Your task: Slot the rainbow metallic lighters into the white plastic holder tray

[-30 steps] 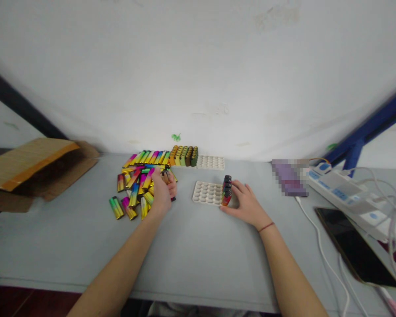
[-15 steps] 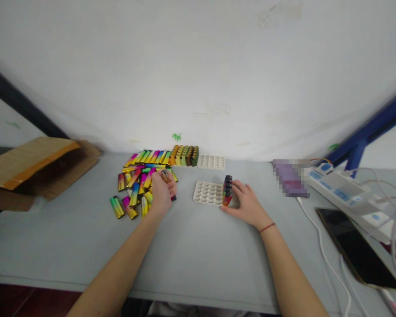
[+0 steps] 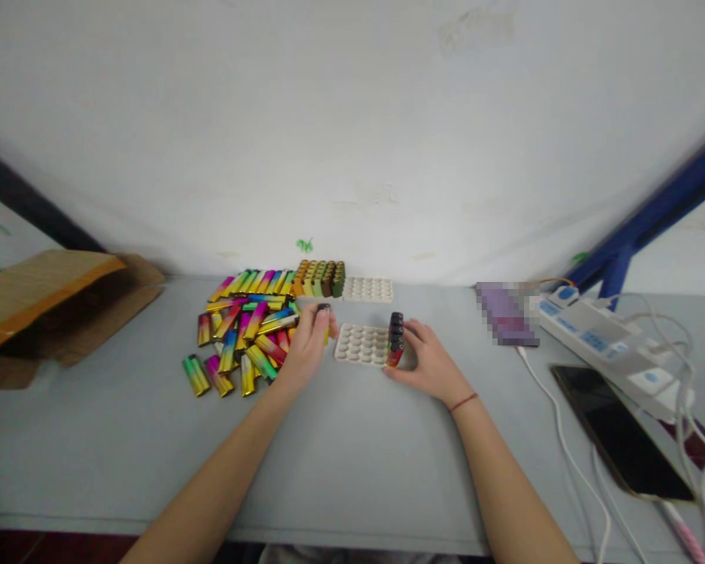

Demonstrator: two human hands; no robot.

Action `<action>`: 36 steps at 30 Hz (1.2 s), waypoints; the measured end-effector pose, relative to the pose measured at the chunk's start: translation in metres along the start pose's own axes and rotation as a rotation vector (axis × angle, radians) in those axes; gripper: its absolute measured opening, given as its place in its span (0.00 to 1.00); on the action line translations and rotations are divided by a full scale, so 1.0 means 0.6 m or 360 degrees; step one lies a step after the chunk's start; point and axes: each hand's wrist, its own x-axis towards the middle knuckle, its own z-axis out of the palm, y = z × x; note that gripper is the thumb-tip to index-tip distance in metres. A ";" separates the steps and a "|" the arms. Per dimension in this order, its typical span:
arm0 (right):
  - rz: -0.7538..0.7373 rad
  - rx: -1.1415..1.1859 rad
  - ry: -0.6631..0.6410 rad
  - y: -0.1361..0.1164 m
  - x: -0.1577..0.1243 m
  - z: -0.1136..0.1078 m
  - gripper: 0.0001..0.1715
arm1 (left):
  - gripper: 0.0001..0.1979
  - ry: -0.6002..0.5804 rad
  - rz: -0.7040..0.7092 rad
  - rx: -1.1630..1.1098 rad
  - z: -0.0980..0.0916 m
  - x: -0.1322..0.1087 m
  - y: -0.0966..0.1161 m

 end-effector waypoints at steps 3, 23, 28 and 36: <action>-0.0014 0.0052 -0.0010 0.003 0.006 0.004 0.40 | 0.13 0.0019 0.0235 0.0279 0.004 0.001 -0.007; -0.0094 -0.0008 0.0020 -0.006 0.014 0.009 0.38 | 0.13 -0.0507 0.0194 0.0766 0.032 0.024 0.000; -0.0105 -0.0010 0.0038 -0.006 0.014 0.011 0.39 | 0.15 -0.0579 0.0376 0.0899 0.044 0.038 0.008; -0.0099 -0.0014 0.0018 -0.007 0.015 0.010 0.40 | 0.14 -0.0535 0.0402 0.1129 0.058 0.030 0.017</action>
